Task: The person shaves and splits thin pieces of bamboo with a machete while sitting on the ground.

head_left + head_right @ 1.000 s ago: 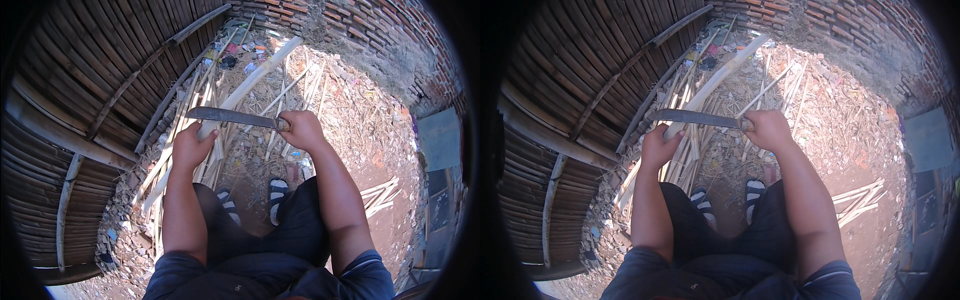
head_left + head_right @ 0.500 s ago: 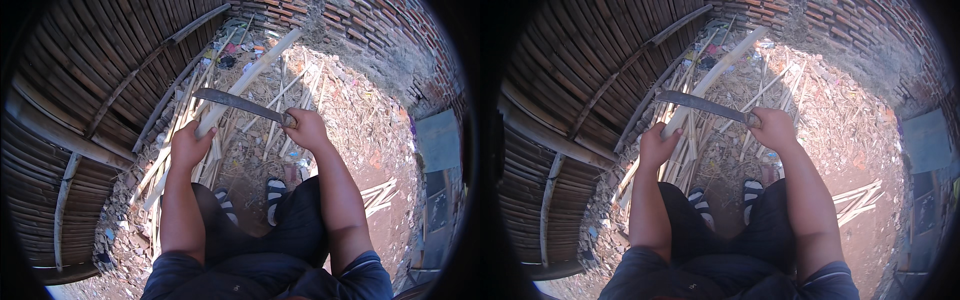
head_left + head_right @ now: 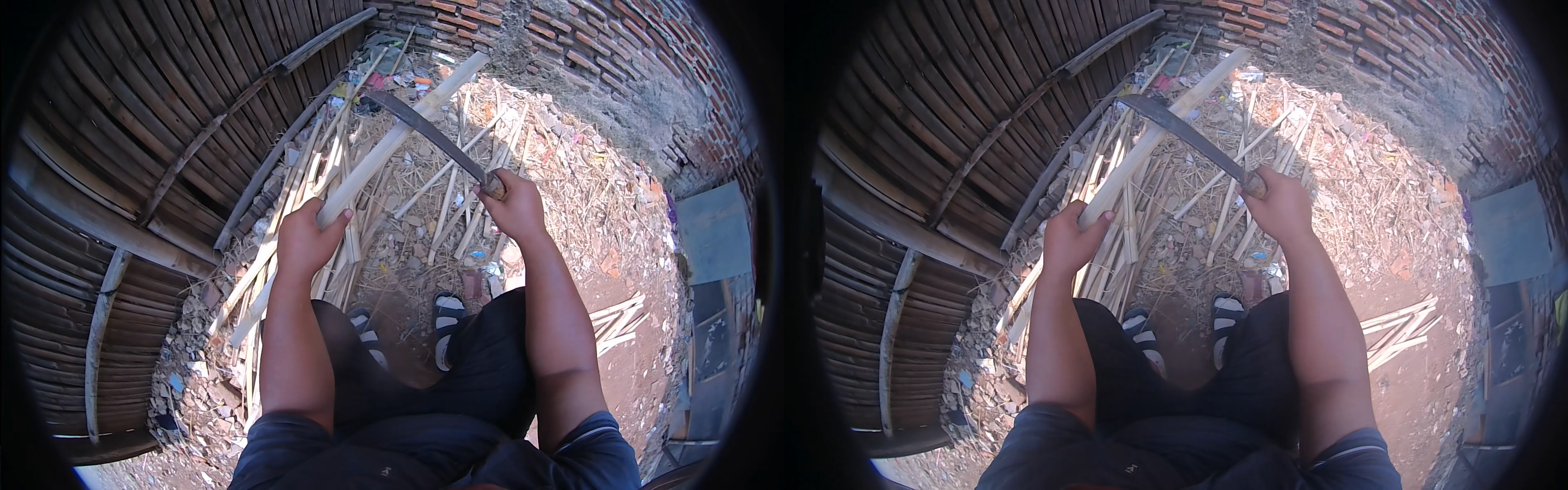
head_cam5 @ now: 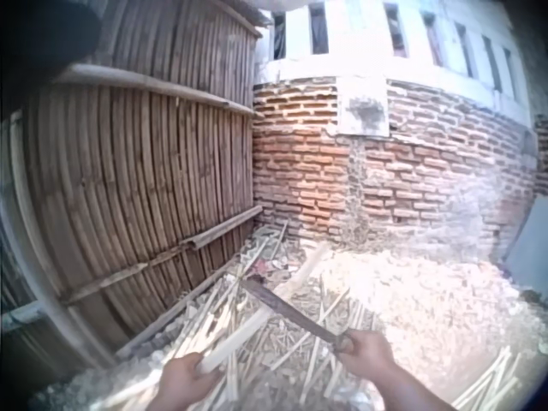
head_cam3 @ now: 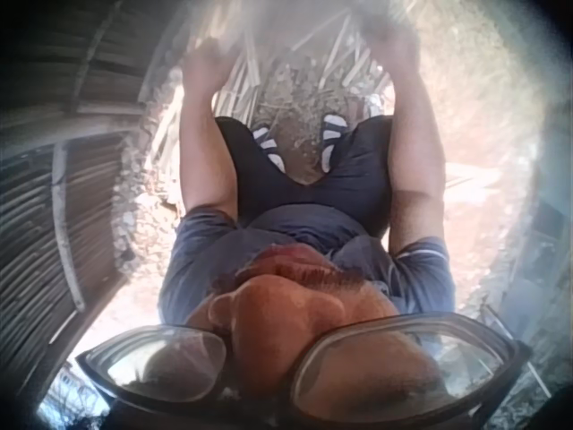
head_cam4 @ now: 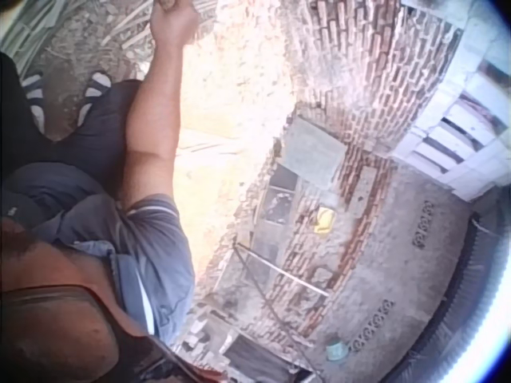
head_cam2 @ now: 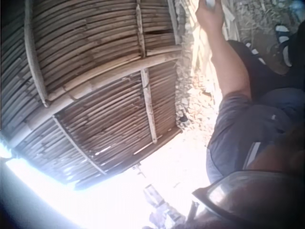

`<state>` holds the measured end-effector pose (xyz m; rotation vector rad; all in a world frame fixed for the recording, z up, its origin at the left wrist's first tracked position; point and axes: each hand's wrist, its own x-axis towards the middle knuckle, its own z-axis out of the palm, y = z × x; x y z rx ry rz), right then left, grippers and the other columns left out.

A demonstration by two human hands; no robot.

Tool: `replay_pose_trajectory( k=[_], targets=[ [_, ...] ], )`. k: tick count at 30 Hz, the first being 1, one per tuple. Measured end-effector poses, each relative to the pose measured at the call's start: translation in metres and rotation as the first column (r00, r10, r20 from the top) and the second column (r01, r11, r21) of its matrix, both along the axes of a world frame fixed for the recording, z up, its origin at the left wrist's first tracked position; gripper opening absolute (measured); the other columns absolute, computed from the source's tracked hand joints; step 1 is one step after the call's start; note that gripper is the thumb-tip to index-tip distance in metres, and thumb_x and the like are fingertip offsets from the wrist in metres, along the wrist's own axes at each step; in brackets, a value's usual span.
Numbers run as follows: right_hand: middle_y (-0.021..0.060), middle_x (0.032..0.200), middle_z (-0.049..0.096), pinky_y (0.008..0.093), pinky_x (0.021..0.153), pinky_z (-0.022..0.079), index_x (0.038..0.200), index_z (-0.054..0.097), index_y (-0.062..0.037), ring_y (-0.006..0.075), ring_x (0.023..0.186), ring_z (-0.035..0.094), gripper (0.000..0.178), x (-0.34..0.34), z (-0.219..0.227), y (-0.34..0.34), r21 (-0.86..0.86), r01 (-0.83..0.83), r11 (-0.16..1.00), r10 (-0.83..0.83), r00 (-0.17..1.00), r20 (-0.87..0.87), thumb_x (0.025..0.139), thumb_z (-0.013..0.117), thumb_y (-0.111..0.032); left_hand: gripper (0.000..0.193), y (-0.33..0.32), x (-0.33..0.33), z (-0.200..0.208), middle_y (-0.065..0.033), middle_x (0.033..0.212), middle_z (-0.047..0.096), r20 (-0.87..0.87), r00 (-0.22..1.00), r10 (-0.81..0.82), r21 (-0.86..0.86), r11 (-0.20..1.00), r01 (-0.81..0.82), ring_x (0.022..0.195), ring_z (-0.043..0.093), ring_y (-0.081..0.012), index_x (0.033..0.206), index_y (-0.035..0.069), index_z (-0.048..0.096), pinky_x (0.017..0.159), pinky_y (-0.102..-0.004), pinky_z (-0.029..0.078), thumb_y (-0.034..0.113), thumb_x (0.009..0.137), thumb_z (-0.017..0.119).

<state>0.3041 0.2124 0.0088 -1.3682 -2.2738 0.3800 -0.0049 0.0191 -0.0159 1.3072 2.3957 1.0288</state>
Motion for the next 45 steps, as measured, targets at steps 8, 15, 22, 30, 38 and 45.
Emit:
replay_pose_trajectory(
  k=[8, 15, 22, 30, 38, 45],
  targets=[
    [0.0134, 0.089, 0.076, 0.0501, 0.079, 0.059, 0.108, 0.077, -0.0116, 0.0392, 0.085, 0.074, 0.035, -0.025, 0.002, -0.024, 0.143, -0.370, 0.918, 0.353, 0.926, 0.131, 0.076, 0.085, -0.023, 0.053, -0.003, -0.001, -0.005, -0.0199, 0.083, 0.076, -0.081, 0.996, -0.028, 0.116, 0.993, 0.037, 0.077, 0.076, -0.0367, 0.113, 0.000, 0.077, 0.074, -0.0455, 0.058, 0.047, 0.089, 0.084],
    [0.0175, 0.096, 0.077, 0.0508, 0.082, 0.059, 0.118, 0.076, -0.0127, 0.0406, 0.093, 0.075, 0.036, -0.013, 0.006, -0.007, 0.072, -0.048, 0.996, 0.043, 0.997, 0.068, 0.086, 0.082, -0.028, 0.052, -0.003, 0.001, 0.009, -0.0216, 0.083, 0.077, -0.006, 1.000, 0.015, -0.022, 1.000, -0.015, 0.079, 0.078, -0.0330, 0.111, -0.001, 0.077, 0.075, -0.0434, 0.058, 0.046, 0.089, 0.085],
    [0.0171, 0.096, 0.078, 0.0509, 0.083, 0.059, 0.117, 0.076, -0.0133, 0.0399, 0.093, 0.075, 0.034, -0.009, 0.004, -0.010, 0.042, -0.110, 0.993, 0.109, 0.993, 0.040, 0.086, 0.081, -0.026, 0.047, -0.002, 0.004, 0.006, -0.0213, 0.083, 0.077, -0.012, 0.999, 0.030, 0.042, 0.999, -0.030, 0.080, 0.077, -0.0381, 0.104, 0.002, 0.077, 0.074, -0.0452, 0.059, 0.045, 0.089, 0.085],
    [0.0163, 0.093, 0.078, 0.0491, 0.085, 0.058, 0.114, 0.078, -0.0127, 0.0383, 0.090, 0.075, 0.035, -0.028, 0.009, -0.024, 0.111, -0.301, 0.947, 0.281, 0.945, 0.170, 0.080, 0.084, -0.021, 0.049, -0.004, 0.000, 0.000, -0.0234, 0.087, 0.077, -0.060, 0.998, 0.014, 0.111, 0.994, -0.008, 0.083, 0.078, -0.0380, 0.109, 0.000, 0.077, 0.077, -0.0448, 0.058, 0.044, 0.089, 0.085],
    [0.0191, 0.104, 0.079, 0.0499, 0.084, 0.060, 0.118, 0.076, -0.0114, 0.0411, 0.098, 0.075, 0.037, -0.007, 0.001, -0.004, 0.027, 0.042, 0.999, -0.043, 0.999, 0.012, 0.087, 0.083, -0.030, 0.045, -0.004, 0.003, 0.011, -0.0212, 0.083, 0.076, -0.034, 0.998, 0.051, -0.001, 0.999, -0.051, 0.078, 0.076, -0.0387, 0.104, 0.003, 0.077, 0.073, -0.0464, 0.058, 0.045, 0.090, 0.083],
    [0.0166, 0.092, 0.077, 0.0509, 0.084, 0.057, 0.110, 0.077, -0.0128, 0.0393, 0.090, 0.074, 0.034, -0.020, 0.000, -0.020, 0.146, -0.289, 0.946, 0.274, 0.955, 0.114, 0.078, 0.085, -0.022, 0.051, -0.003, 0.002, 0.004, -0.0218, 0.082, 0.075, -0.052, 0.998, 0.033, 0.049, 0.998, -0.031, 0.075, 0.074, -0.0354, 0.109, 0.000, 0.077, 0.073, -0.0443, 0.056, 0.045, 0.088, 0.085]
  ],
)
